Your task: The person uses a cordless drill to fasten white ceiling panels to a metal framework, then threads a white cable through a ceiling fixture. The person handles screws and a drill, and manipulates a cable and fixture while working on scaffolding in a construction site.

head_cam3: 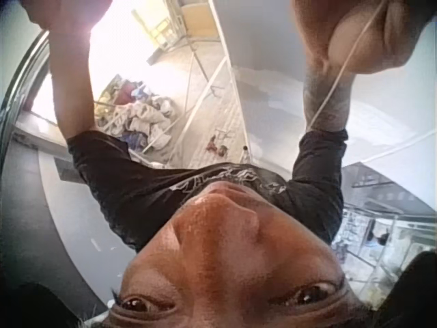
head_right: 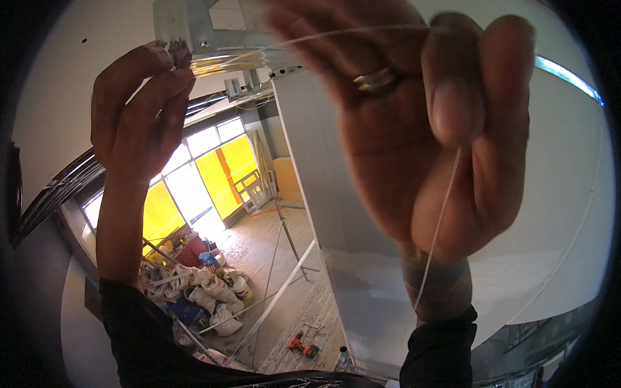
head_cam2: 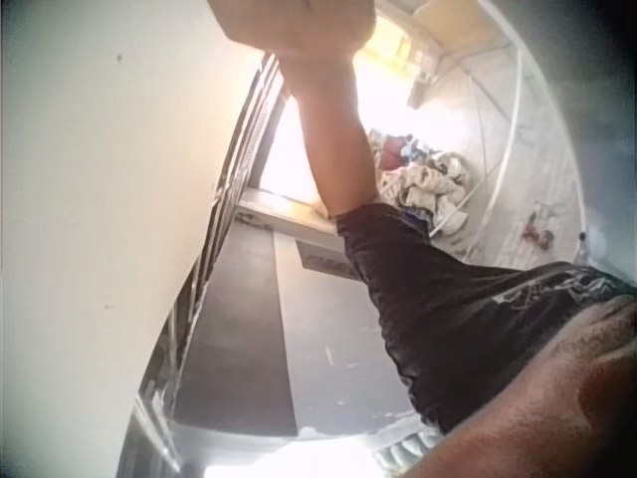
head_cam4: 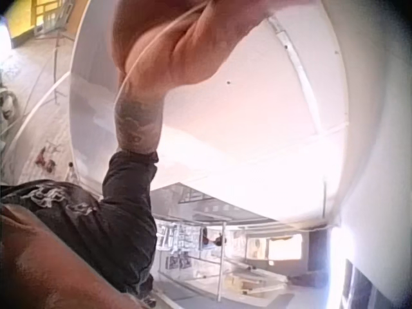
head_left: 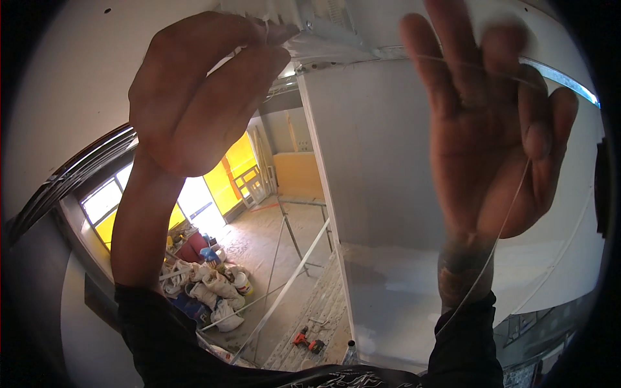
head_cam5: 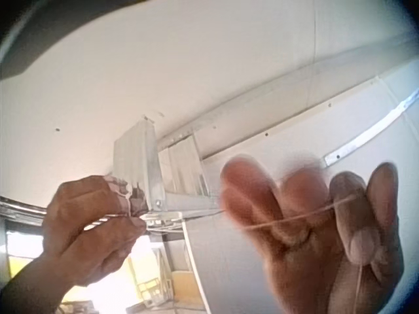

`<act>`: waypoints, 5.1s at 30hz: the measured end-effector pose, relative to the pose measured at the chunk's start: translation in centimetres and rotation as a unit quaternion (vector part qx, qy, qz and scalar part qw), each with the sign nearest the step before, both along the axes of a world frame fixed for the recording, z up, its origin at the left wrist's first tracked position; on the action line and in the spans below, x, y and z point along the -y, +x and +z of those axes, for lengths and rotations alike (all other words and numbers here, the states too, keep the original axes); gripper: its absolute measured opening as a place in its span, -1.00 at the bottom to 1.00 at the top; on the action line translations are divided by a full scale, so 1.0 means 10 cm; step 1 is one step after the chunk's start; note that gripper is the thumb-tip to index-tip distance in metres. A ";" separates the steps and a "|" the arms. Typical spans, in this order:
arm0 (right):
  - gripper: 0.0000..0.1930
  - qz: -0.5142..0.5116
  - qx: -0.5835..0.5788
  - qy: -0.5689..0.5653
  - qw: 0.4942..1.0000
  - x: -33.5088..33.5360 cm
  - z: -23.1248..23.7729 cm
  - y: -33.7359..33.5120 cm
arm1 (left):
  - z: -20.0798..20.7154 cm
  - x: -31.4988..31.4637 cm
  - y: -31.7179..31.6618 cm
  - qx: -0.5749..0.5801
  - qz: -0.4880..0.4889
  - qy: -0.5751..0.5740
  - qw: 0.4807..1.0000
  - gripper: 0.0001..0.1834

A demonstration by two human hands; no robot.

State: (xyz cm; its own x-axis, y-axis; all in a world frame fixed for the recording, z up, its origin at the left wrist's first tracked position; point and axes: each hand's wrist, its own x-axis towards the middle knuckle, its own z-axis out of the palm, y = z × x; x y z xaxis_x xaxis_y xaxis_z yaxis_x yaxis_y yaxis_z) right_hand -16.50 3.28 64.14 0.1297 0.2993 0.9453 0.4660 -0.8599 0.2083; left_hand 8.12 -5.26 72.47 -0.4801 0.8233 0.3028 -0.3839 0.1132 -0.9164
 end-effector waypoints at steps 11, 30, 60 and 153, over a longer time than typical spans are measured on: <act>-0.58 -0.033 -0.049 0.176 0.983 -0.31 0.11 0.11 | 0.03 -0.02 0.08 -0.020 0.037 -0.011 0.999 -0.63; -0.61 0.066 -0.098 -0.011 0.993 0.02 0.36 -0.16 | -0.14 -0.17 0.01 -0.053 -0.020 0.126 0.990 -0.71; -0.72 -0.108 0.034 0.065 0.991 0.56 0.14 0.04 | -0.18 -1.11 0.16 -0.052 0.274 0.104 0.955 -0.72; -0.70 -0.478 -0.015 0.878 0.026 -1.87 -7.31 1.60 | -6.81 1.10 -0.49 0.600 0.177 0.769 0.133 -0.63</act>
